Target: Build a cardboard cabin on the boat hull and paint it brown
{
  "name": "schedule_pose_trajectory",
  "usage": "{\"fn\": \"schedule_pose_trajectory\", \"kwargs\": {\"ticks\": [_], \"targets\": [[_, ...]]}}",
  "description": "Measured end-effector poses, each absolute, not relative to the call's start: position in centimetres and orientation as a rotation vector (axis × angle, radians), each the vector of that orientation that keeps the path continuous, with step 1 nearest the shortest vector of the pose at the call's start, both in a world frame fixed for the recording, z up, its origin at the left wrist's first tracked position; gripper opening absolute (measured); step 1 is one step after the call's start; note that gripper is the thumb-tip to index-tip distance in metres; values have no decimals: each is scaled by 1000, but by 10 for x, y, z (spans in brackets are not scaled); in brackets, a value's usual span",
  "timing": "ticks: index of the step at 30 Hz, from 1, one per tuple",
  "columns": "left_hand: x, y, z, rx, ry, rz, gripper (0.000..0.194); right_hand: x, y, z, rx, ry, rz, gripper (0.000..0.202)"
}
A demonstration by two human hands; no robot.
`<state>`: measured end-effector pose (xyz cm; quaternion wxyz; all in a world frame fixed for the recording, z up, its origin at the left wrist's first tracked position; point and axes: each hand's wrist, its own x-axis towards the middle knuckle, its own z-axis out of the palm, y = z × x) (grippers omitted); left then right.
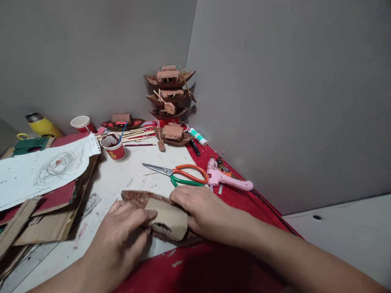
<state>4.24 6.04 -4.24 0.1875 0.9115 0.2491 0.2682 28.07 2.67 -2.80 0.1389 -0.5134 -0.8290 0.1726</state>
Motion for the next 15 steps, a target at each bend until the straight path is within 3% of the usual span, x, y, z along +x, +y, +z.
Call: {"fn": "schedule_pose_trajectory", "kwargs": {"ticks": [6, 15], "targets": [[37, 53, -53, 2590, 681, 797, 37, 284, 24, -39, -1274, -2464, 364, 7], [43, 61, -62, 2662, 609, 907, 41, 285, 27, -47, -1401, -2480, 319, 4]]}}
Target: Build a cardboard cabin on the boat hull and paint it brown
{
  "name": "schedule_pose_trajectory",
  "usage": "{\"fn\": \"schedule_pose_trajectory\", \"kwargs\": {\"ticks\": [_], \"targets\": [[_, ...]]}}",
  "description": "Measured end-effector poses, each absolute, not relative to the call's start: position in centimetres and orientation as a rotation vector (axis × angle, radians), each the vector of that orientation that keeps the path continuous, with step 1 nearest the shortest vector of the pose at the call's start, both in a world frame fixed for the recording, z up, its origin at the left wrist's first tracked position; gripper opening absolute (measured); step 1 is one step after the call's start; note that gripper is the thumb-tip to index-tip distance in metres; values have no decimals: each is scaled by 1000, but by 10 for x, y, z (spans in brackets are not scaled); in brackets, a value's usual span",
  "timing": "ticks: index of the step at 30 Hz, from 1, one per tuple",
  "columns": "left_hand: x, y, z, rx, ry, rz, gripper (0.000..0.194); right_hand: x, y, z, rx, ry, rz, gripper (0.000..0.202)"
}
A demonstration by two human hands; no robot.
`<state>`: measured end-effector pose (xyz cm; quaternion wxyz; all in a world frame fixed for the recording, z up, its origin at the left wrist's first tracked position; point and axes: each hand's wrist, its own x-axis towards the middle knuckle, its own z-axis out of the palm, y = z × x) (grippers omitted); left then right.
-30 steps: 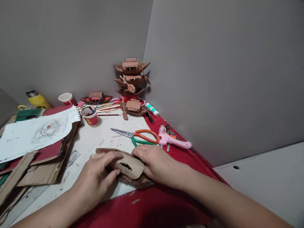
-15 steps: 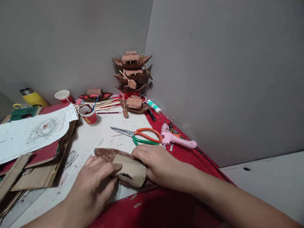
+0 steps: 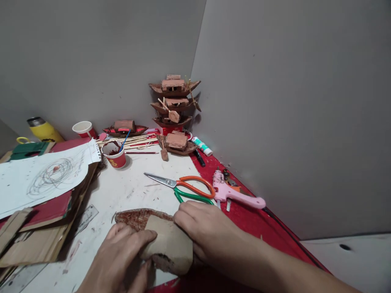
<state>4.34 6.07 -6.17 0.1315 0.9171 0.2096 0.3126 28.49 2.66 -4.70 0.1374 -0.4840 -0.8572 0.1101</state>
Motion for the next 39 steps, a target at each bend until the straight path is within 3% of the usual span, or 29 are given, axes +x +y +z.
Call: {"fn": "schedule_pose_trajectory", "kwargs": {"ticks": [8, 15, 34, 39], "targets": [[45, 58, -58, 2621, 738, 898, 38, 284, 28, -47, -1344, -2543, 149, 9], [44, 59, -61, 2518, 705, 921, 38, 280, 41, -41, -1541, -2474, 449, 4], [41, 66, -65, 2704, 742, 914, 32, 270, 54, -38, -1615, -2661, 345, 32], [42, 63, -62, 2704, 755, 949, 33, 268, 54, -40, -1644, -2599, 477, 26]]}}
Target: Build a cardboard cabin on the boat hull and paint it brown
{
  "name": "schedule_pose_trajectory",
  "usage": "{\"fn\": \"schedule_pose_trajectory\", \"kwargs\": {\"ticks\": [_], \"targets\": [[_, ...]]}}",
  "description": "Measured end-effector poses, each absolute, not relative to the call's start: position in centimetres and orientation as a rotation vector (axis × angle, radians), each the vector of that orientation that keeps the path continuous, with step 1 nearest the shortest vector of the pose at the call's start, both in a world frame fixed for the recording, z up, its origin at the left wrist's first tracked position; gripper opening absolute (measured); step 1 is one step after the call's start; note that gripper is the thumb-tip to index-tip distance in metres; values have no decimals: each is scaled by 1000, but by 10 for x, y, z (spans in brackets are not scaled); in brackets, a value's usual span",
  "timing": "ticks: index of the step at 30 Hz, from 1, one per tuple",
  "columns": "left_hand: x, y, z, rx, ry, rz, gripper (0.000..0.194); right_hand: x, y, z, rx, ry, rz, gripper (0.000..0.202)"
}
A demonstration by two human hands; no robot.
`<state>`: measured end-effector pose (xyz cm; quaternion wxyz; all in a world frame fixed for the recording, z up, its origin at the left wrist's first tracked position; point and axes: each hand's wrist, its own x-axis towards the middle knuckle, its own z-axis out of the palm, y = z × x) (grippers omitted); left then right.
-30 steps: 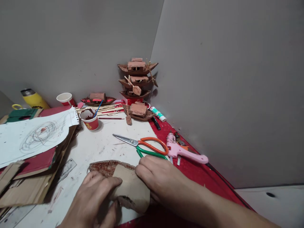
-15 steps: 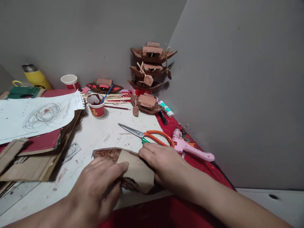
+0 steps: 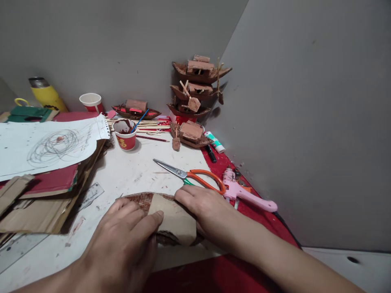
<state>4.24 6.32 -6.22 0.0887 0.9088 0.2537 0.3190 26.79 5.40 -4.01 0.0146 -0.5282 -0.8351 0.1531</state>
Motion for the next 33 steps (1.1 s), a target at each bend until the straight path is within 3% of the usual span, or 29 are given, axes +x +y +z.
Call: {"fn": "schedule_pose_trajectory", "kwargs": {"ticks": [11, 20, 25, 33], "targets": [[41, 65, -66, 2499, 794, 872, 30, 271, 58, -43, -1610, -2512, 691, 17], [43, 60, -57, 2553, 858, 859, 30, 277, 57, -45, -1525, -2354, 811, 40], [43, 59, -55, 2624, 850, 820, 29, 281, 58, -51, -1532, -2356, 855, 16], [38, 59, -49, 2689, 810, 647, 36, 281, 59, -45, -1530, -2371, 893, 17]]}}
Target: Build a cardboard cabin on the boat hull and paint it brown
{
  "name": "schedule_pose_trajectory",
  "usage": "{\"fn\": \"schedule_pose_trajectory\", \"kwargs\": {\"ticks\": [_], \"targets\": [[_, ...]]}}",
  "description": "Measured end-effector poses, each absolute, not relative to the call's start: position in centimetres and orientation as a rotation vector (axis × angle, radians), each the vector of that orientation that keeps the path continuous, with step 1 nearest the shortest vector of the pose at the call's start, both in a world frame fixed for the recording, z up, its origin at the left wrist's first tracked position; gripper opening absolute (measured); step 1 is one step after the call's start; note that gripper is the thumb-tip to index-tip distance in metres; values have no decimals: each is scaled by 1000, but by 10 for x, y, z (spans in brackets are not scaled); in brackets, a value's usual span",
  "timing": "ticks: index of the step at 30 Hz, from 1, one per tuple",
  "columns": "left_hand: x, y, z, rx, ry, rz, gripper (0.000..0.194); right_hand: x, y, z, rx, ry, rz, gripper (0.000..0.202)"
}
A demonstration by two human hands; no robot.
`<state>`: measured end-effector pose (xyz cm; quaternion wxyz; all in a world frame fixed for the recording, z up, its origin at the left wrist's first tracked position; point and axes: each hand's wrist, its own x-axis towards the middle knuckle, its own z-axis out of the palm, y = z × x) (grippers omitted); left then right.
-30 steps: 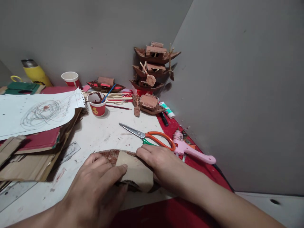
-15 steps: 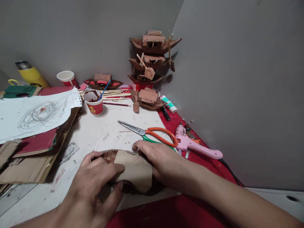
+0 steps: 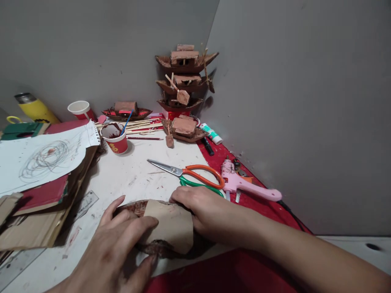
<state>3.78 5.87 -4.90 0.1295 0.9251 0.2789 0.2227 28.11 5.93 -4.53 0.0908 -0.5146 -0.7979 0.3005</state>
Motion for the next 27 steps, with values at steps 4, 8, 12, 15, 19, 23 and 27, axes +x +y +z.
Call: {"fn": "schedule_pose_trajectory", "kwargs": {"ticks": [4, 8, 12, 15, 19, 23, 27], "targets": [[38, 59, -47, 2632, 842, 638, 40, 282, 62, -39, -1497, -2394, 888, 20], [36, 58, -50, 2655, 788, 667, 45, 283, 64, -37, -1490, -2365, 912, 19], [35, 59, -51, 2643, 768, 627, 35, 283, 64, -40, -1460, -2398, 849, 15], [36, 58, -49, 2653, 741, 645, 31, 283, 63, -42, -1431, -2444, 747, 14], [36, 52, -53, 2697, 738, 698, 30, 282, 59, -39, -1386, -2498, 637, 11], [28, 37, -62, 2846, 738, 858, 30, 276, 48, -34, -1325, -2555, 503, 10], [8, 17, -64, 3130, 676, 1019, 31, 266, 30, -36, -1112, -2562, 197, 14]]}}
